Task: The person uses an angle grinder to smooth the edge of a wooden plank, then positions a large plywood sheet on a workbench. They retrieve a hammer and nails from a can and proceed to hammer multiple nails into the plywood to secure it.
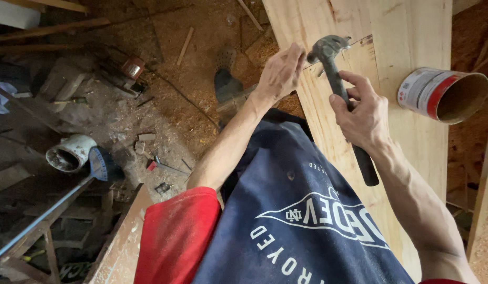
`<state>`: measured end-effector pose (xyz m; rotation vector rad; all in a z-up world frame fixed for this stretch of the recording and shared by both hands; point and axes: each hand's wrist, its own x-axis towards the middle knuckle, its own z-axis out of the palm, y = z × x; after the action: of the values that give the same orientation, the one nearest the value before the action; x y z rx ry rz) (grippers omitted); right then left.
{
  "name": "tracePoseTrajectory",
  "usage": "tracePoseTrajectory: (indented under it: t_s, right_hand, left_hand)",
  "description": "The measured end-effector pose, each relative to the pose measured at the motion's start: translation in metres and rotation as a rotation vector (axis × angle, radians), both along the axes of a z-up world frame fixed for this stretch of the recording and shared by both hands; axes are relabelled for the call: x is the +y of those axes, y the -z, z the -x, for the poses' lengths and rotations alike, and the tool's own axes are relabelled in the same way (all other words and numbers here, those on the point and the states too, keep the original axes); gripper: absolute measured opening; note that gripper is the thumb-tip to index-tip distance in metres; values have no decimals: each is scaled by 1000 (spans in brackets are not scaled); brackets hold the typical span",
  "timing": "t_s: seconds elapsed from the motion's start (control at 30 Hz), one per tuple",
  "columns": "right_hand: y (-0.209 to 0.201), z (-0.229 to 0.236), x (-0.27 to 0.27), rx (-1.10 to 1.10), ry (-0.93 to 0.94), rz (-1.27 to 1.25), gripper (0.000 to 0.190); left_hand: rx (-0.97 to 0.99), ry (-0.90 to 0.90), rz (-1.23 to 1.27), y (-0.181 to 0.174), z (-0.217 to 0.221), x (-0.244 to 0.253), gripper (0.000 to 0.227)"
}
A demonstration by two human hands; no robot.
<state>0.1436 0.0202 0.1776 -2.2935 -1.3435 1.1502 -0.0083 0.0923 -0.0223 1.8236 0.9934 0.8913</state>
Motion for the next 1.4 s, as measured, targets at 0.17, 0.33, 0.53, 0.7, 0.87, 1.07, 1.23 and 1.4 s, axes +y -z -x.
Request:
tracePoseTrajectory:
  t_s: [0.17, 0.33, 0.53, 0.7, 0.87, 1.07, 1.23, 1.4]
  right_hand:
    - [-2, 3, -1, 12, -72, -84, 47]
    - [-3, 4, 0, -38, -31, 19, 46]
    - [-1, 1, -2, -66, -88, 7, 46]
    - [6, -2, 0, -98, -189, -57, 43]
    - [6, -7, 5, -77, -191, -148, 43]
    - [-4, -9, 27, -109, -199, -4, 46]
    - [-18, -9, 49, -108, -272, 192, 47]
    - [-26, -5, 65, -60, -313, -47, 44]
  left_hand:
    - [-32, -16, -95, 2, 2, -3, 19]
    - [-49, 4, -68, 12, 2, -4, 29]
    - [16, 73, 16, 25, -1, -8, 31]
    - [-24, 13, -23, 34, 0, -10, 35]
    - [-134, -15, 94, 37, 0, -6, 35]
    - [-57, -127, 84, 29, -5, -7, 47]
    - [-38, -143, 185, 33, -11, -7, 45]
    - [-41, -146, 211, 42, -16, -8, 40]
